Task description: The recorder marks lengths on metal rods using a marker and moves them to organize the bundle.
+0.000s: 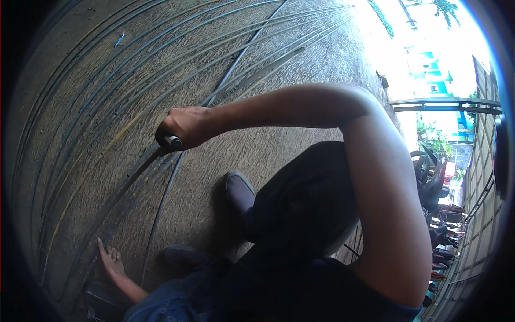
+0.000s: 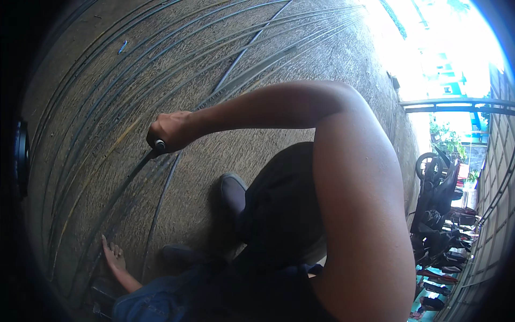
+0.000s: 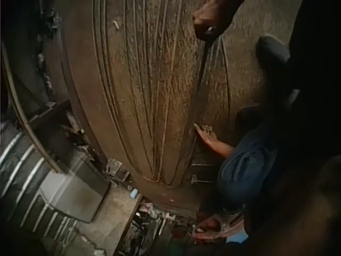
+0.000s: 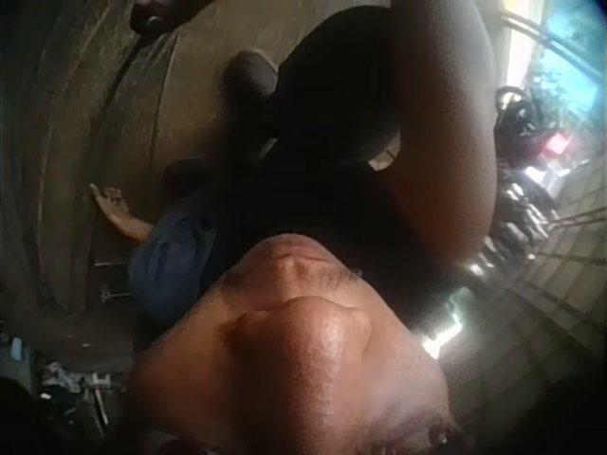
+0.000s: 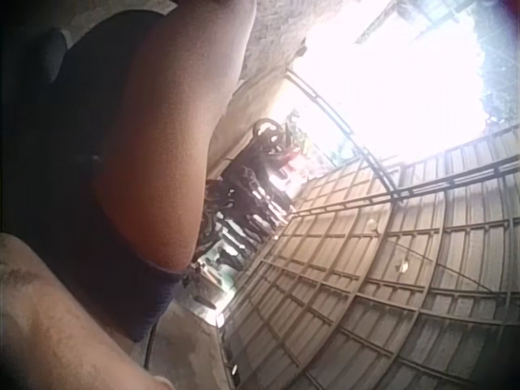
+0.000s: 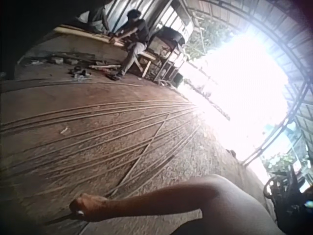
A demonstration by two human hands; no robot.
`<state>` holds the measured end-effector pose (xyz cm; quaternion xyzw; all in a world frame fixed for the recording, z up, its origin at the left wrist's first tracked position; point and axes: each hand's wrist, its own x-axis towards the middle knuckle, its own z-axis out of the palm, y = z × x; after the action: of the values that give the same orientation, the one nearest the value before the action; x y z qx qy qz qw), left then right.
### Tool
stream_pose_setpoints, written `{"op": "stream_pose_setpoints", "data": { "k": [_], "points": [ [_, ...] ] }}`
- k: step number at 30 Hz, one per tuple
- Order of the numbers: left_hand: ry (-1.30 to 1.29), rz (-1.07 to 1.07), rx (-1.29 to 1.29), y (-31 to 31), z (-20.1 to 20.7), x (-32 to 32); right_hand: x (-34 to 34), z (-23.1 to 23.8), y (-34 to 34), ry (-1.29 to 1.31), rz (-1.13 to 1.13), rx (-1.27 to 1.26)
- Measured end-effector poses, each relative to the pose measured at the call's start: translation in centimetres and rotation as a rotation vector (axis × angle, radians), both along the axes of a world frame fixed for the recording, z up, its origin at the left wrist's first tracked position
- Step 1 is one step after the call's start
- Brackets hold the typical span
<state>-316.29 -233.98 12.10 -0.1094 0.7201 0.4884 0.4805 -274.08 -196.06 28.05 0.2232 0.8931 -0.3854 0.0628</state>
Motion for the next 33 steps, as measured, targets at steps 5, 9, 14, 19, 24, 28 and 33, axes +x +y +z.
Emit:
{"op": "stream_pose_setpoints", "data": {
  "k": [5, 9, 14, 19, 24, 28, 33],
  "points": [
    [-0.036, -0.243, -0.205, 2.7, 6.6, 3.5, -1.0, 0.5, 1.1, -0.014, -0.008, 0.0],
    [0.279, -0.699, -0.415, 3.9, 11.1, 0.6, -2.0, 0.3, 3.2, -0.024, 0.036, -0.043],
    [1.056, -0.9, 0.039, 12.6, 15.8, -0.9, -3.9, 4.6, 5.5, -0.07, 0.024, 0.033],
    [1.175, -1.496, 0.238, 21.6, 22.1, 1.8, -4.1, 12.9, 6.8, -0.038, 0.056, 0.082],
    [0.784, -1.453, 0.265, 21.9, 30.4, 7.3, 1.2, 25.1, 7.7, -0.164, -0.009, 0.001],
    [0.875, -1.404, 0.255, 21.9, 44.0, 12.4, 6.4, 35.2, 7.3, -0.103, -0.095, 0.069],
    [1.044, -1.326, 0.31, 18.5, 60.0, 16.6, 10.0, 45.3, 2.5, 0.071, -0.206, 0.158]
  ]
}}
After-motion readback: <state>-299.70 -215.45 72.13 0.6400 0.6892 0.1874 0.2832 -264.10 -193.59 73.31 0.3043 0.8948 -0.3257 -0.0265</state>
